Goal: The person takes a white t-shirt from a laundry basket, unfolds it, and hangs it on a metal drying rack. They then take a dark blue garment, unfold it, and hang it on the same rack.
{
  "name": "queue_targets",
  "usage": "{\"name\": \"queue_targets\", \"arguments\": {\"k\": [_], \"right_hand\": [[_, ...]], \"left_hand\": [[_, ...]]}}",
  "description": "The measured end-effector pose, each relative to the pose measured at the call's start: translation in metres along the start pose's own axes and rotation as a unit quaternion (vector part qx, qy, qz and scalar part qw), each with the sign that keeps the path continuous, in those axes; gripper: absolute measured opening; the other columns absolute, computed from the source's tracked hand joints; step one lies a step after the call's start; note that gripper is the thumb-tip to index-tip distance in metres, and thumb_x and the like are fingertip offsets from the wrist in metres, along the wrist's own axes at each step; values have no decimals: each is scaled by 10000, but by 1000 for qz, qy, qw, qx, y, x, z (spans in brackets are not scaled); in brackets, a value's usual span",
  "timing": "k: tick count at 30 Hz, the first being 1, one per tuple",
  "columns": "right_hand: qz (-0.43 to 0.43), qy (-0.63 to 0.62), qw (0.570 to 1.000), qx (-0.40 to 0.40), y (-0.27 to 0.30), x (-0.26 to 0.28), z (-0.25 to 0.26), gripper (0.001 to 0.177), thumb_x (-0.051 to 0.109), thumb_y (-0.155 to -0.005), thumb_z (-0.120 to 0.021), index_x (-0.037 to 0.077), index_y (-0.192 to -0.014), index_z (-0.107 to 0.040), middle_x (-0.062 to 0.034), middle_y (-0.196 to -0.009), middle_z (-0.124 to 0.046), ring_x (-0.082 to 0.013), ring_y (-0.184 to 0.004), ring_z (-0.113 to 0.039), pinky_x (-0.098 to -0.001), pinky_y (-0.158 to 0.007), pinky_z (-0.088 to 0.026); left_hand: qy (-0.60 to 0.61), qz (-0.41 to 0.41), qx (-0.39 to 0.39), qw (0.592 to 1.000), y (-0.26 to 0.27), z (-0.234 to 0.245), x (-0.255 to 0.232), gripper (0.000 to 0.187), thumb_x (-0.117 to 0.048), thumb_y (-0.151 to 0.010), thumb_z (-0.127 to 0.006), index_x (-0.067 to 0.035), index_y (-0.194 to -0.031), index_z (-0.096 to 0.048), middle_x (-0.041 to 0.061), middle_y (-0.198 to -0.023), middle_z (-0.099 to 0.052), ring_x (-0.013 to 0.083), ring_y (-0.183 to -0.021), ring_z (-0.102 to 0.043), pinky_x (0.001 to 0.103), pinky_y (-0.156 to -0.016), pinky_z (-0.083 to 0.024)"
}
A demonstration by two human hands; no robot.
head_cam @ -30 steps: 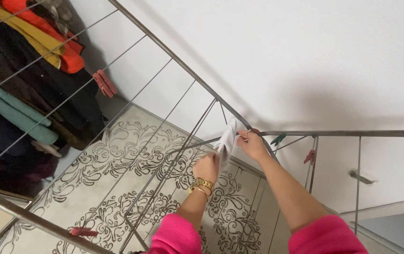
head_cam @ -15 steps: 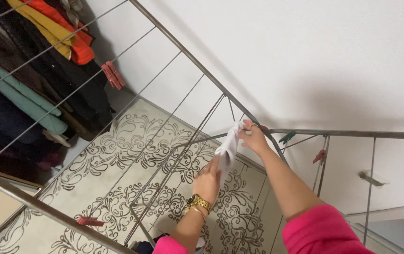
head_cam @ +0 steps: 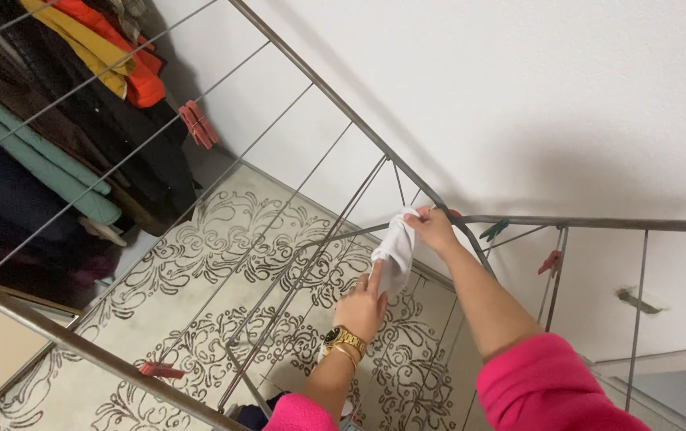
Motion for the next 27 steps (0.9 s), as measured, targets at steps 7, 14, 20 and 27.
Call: {"name": "queue_targets", "arguments": {"k": [7, 14, 20, 27], "right_hand": [[31, -31, 997, -71, 21, 31, 37, 265, 394, -1011, -691, 169, -1144, -734, -33, -888, -737, -147, -781, -705, -318, -675, -599], [-2, -281, 944, -173, 40, 40, 66, 267, 255, -982, -544, 38, -1135, -570, -69, -917, -532, -203, -629, -691, -298, -569, -656], [-51, -93, 973, -203, 34, -7, 76, 381, 277, -942, -608, 5, -1204, -556, -128, -824, -646, -218, -584, -704, -325, -517, -654], [-76, 6, 993, -86, 71, 22, 49, 484, 237, -877, -708, 59, -1320, -621, -195, -1133, -674, -251, -718, -753, -327, -623, -674]], "left_hand": [[19, 11, -6, 1000, 5, 14, -5, 673, -366, -1024, -490, -187, -1612, -216, 114, -1282, -598, 297, -987, -728, 443, -805, -604], [21, 11, -14, 1000, 3, 6, -2, 684, -396, -1005, -494, -214, -1609, -230, 93, -1294, -586, 307, -957, -731, 468, -798, -608], [35, 16, -24, 999, 3, 8, -1, 686, -402, -998, -494, -228, -1608, -235, 86, -1292, -589, 326, -954, -731, 489, -801, -607], [50, 16, -5, 999, 0, 2, 2, 686, -374, -1011, -472, -232, -1621, -192, 95, -1289, -579, 335, -987, -722, 485, -817, -598]]}}
Point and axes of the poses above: each hand's wrist, its own y-axis away from the middle knuckle, its own z-axis out of the back of the hand, x = y × z, the point moved 4 cm from there along -y, towards the middle knuckle
